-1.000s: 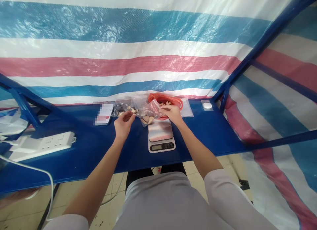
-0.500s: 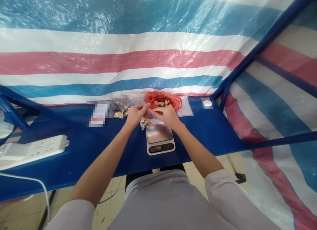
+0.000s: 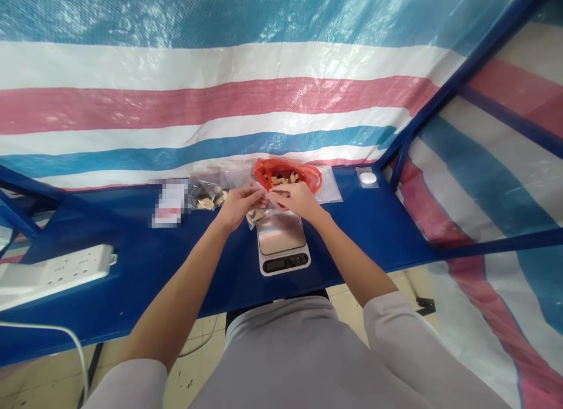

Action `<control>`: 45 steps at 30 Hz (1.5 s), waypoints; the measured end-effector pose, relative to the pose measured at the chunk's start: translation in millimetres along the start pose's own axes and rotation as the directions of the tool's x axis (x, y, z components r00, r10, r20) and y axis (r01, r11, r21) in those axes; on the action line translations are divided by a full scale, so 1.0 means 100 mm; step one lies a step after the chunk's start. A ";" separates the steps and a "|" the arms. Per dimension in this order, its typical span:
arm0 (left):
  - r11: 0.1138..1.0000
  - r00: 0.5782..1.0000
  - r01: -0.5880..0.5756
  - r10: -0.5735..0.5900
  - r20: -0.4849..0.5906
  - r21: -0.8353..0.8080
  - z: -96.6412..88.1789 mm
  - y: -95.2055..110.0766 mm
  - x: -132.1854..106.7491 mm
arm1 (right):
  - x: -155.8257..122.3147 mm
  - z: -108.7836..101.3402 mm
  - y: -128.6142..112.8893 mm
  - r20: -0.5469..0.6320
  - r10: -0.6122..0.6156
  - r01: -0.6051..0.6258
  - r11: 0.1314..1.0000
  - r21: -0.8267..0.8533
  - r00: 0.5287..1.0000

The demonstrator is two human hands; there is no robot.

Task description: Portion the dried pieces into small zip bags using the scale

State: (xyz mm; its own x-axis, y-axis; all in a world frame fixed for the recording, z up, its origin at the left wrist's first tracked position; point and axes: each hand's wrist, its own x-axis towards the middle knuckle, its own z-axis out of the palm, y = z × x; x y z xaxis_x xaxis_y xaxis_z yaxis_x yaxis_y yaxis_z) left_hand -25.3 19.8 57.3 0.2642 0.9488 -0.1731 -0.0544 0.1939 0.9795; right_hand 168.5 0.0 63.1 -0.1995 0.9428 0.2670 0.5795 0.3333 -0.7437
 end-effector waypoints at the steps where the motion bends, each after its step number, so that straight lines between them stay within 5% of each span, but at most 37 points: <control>1: 1.000 1.000 0.001 -0.001 -0.002 0.002 0.00 -0.01 0.01 | 0.00 0.00 -0.01 0.014 -0.007 0.007 1.000 -0.008 1.000; 11: 1.000 0.999 -0.027 0.027 -0.034 -0.002 0.05 -0.07 0.08 | 0.08 -0.03 0.05 0.074 -0.080 0.085 0.994 -0.069 0.994; 25: 0.988 0.997 -0.064 0.058 0.049 0.137 0.05 -0.03 0.05 | 0.11 0.06 0.22 0.080 0.085 -0.101 0.969 0.227 0.993; 37: 0.927 0.984 -0.136 0.167 -0.060 0.349 -0.04 -0.07 0.03 | 0.07 0.04 0.21 -0.113 0.130 -0.126 0.991 0.043 0.985; 45: 0.875 0.989 -0.122 0.148 -0.020 0.468 0.05 0.07 0.00 | 0.09 0.07 0.18 -0.073 0.029 -0.033 0.998 -0.061 0.997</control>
State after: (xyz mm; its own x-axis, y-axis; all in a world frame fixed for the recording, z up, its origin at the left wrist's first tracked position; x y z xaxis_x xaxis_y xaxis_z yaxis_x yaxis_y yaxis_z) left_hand -21.2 20.1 64.1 0.2341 0.9718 -0.0280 0.3709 -0.0626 0.9265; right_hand 171.7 14.1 48.4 -0.1249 0.9490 0.2894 0.6332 0.3008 -0.7132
